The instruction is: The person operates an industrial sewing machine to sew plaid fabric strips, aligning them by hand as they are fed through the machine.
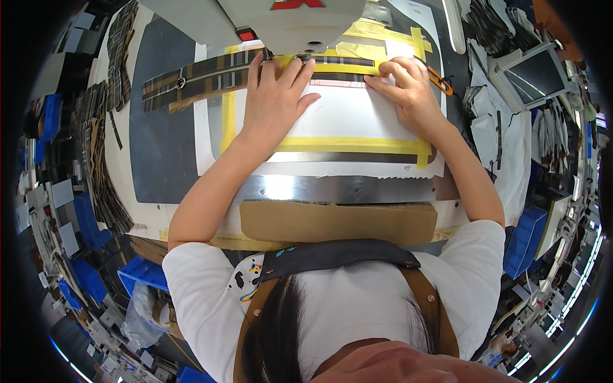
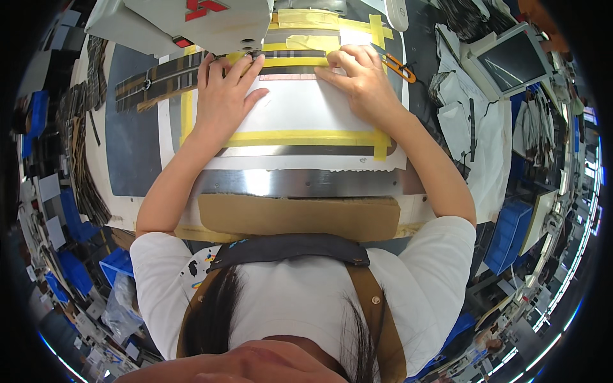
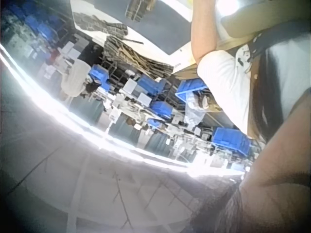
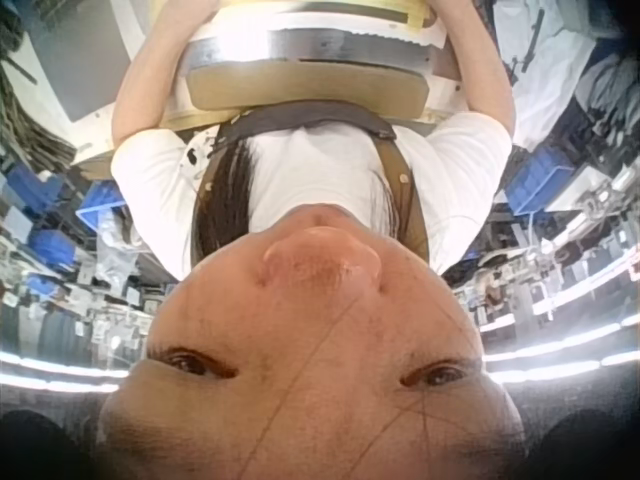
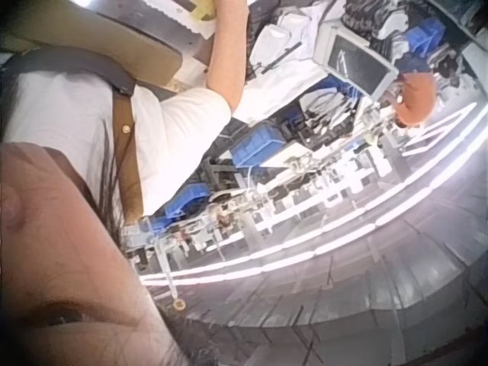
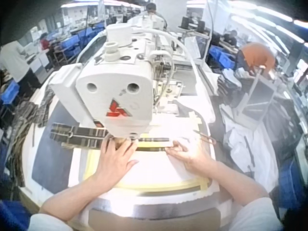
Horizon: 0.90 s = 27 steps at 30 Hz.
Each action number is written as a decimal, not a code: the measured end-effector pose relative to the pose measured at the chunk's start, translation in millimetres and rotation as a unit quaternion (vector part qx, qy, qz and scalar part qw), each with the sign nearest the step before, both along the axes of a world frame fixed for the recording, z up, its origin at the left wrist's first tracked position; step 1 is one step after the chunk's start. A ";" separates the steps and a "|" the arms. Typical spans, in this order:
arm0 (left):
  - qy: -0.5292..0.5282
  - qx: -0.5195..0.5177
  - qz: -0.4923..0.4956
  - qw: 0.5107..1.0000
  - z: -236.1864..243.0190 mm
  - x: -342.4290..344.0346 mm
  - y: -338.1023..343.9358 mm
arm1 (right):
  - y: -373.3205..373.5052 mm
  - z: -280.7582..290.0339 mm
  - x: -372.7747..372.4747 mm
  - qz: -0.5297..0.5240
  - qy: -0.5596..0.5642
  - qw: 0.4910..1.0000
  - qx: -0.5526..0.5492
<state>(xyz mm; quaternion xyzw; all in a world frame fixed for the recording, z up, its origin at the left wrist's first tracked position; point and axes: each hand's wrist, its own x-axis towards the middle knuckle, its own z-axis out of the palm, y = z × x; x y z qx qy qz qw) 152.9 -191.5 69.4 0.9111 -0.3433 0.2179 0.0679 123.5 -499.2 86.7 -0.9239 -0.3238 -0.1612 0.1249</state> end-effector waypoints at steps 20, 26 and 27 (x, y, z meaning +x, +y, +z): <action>0.011 0.015 0.008 1.000 0.8 -0.3 1.5 | 30.8 9.4 10.4 0.047 0.020 0.998 0.023; 0.007 0.005 0.001 1.000 -0.7 0.9 1.9 | 35.0 6.8 20.0 0.081 0.063 0.992 0.073; 0.006 0.002 -0.002 1.000 -0.6 0.6 1.2 | 35.9 5.5 21.5 0.082 0.063 0.992 0.075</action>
